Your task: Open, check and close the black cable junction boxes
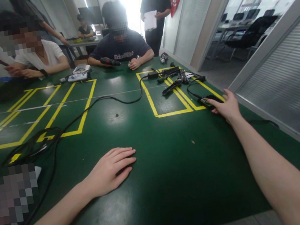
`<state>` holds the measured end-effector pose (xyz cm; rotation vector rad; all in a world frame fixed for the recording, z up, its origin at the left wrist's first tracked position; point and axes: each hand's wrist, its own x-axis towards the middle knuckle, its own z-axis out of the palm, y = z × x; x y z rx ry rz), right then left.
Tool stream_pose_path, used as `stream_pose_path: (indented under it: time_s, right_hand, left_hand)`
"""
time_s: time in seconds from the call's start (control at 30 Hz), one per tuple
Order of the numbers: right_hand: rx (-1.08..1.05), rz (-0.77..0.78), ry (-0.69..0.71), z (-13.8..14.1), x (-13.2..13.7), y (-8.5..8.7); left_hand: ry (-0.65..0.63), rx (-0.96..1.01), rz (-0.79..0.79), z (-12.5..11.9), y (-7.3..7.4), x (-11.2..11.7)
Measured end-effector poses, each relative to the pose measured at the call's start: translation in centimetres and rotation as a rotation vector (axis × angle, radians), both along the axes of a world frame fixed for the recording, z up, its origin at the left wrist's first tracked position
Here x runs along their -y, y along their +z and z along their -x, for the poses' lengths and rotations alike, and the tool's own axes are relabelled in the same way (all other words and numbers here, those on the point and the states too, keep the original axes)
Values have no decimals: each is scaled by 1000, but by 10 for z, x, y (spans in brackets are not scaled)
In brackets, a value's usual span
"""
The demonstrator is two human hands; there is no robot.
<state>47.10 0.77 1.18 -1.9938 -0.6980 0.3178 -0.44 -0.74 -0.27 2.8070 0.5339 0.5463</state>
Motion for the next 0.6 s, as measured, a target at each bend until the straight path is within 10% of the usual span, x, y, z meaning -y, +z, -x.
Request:
stream_pose_path:
  time_s: [0.33,0.6]
  right_hand:
    - [298,-58,153,4,2,-2]
    - [536,-7,7,-14,-5,-10]
  left_hand:
    - [2,-2,13,-1,1,0]
    - [2,-7,3,0,0,0]
